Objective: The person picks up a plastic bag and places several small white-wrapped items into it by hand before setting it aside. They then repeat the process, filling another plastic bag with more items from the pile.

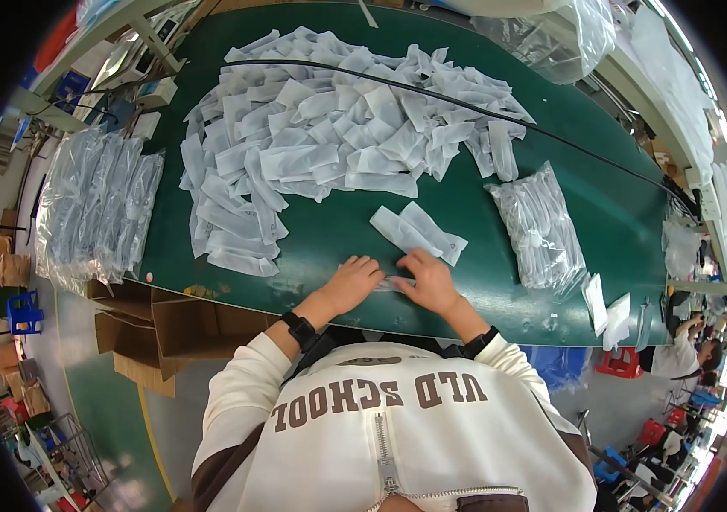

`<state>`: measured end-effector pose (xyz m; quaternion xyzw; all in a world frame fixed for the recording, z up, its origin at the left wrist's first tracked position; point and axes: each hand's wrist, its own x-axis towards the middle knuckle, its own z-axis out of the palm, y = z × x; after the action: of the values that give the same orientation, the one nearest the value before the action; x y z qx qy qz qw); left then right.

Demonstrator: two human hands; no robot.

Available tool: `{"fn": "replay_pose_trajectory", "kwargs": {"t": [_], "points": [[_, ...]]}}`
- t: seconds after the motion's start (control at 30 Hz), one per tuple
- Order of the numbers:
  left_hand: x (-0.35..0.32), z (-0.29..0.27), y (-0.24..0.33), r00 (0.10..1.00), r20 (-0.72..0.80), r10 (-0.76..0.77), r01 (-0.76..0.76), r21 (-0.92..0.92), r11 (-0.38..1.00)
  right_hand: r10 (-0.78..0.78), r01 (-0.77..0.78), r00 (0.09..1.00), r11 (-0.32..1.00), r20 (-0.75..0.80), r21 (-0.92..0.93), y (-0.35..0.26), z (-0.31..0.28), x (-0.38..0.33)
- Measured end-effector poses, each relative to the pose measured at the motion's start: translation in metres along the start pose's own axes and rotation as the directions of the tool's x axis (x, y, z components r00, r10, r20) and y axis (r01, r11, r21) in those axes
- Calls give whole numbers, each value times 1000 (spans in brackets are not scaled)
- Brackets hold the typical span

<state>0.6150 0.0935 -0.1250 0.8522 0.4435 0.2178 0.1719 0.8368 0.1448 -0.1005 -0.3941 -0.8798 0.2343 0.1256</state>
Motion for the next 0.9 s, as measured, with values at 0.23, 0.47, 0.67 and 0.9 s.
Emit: {"fn": "replay_pose_trajectory", "kwargs": {"t": [0.23, 0.47, 0.67, 0.9], "points": [[14, 4, 8, 960, 279, -36, 40, -10, 999, 23, -95, 965, 959, -261, -268, 32, 13, 14], [22, 20, 5, 983, -59, 171, -159, 166, 973, -174, 172, 984, 984, -48, -52, 34, 13, -2], [22, 28, 12, 993, 115, 9, 1, -93, 996, 30, -171, 923, 924, -383, -342, 55, -20, 0], [37, 15, 25, 994, -74, 86, -86, 1, 996, -14, 0, 998, 976, -63, -217, 65, 1, 14]]}}
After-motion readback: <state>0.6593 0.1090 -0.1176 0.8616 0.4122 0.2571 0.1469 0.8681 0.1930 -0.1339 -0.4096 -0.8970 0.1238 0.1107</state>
